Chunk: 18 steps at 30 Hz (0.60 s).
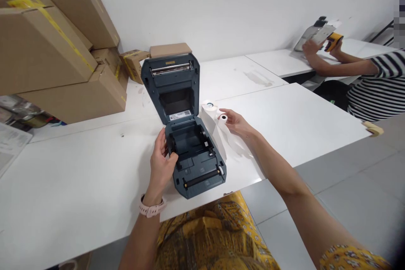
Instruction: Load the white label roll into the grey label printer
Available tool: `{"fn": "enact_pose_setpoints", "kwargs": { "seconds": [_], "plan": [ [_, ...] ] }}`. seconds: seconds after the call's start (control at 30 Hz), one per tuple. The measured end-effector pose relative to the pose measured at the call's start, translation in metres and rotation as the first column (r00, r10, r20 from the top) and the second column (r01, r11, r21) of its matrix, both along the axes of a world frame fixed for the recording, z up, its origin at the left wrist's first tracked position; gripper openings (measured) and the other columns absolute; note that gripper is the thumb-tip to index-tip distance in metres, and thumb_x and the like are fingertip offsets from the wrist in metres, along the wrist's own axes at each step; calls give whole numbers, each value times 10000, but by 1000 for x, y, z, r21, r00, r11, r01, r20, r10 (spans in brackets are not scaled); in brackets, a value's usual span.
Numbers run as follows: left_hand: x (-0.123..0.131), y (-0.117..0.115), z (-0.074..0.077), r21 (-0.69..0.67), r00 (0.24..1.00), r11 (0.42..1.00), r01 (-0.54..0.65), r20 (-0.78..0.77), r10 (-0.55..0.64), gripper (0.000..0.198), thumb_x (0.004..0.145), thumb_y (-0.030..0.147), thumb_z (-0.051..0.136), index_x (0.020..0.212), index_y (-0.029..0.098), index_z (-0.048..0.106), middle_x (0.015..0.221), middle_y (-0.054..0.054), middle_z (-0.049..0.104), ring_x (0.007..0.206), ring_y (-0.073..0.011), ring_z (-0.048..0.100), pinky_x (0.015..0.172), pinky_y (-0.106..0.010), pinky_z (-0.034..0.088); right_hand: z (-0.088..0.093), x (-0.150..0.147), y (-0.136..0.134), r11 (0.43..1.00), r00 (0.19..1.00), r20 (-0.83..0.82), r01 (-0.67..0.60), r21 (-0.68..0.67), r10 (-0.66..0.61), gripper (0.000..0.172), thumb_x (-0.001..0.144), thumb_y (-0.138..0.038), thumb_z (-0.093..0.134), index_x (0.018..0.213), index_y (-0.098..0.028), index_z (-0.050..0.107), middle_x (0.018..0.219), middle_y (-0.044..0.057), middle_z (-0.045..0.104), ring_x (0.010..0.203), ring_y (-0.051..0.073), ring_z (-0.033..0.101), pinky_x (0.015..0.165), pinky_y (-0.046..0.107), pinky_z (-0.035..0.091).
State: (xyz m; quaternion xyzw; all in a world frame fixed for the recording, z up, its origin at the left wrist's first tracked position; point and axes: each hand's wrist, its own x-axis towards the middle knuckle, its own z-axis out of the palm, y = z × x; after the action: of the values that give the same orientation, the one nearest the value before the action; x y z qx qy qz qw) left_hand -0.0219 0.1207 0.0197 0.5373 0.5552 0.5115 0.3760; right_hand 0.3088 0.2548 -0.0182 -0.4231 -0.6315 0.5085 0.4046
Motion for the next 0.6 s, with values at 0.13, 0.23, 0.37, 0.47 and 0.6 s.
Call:
{"fn": "enact_pose_setpoints", "kwargs": {
  "seconds": [0.13,0.23,0.37,0.47,0.6],
  "plan": [
    [0,1,-3,1,1000,1000,-8,23,8,868,823,151,691,1623,306,391,1676,-112,486,1518,-280,530,1269,-464,442,3,14,-5,995,999,-52,6,-102,-12,895,715,-415,874,1525,-315,508,1606,123,562,1404,266,604,1178,445,497],
    [-1,2,-4,11,1000,1000,-10,24,10,871,812,141,694,1617,304,405,1664,-108,503,1503,-278,545,1277,-468,431,8,19,-5,984,986,-109,113,-136,-129,778,804,-441,801,1518,-302,525,1624,133,550,1487,277,545,1263,500,412],
    [-1,0,-2,18,1000,1000,7,-1,-7,876,812,115,662,1625,308,398,1642,-100,530,1506,-272,542,1279,-470,429,33,13,8,992,991,48,127,-14,-126,817,830,-479,801,1559,-282,489,1660,150,505,1564,310,445,1295,570,338],
    [0,0,-1,6,1000,1000,-12,-9,12,889,801,100,652,1628,307,396,1641,-102,532,1503,-280,545,1275,-480,434,59,-4,27,997,948,318,1,81,-27,926,759,-409,871,1580,-279,463,1719,140,413,1592,338,381,1295,576,328],
    [0,1,0,-4,1000,1000,-22,-7,22,905,777,91,648,1624,289,399,1644,-106,530,1498,-284,549,1272,-475,436,76,-34,53,997,870,493,-51,59,16,894,625,-239,901,1456,-202,573,1595,171,543,1470,367,510,1220,537,439]
  ]
}}
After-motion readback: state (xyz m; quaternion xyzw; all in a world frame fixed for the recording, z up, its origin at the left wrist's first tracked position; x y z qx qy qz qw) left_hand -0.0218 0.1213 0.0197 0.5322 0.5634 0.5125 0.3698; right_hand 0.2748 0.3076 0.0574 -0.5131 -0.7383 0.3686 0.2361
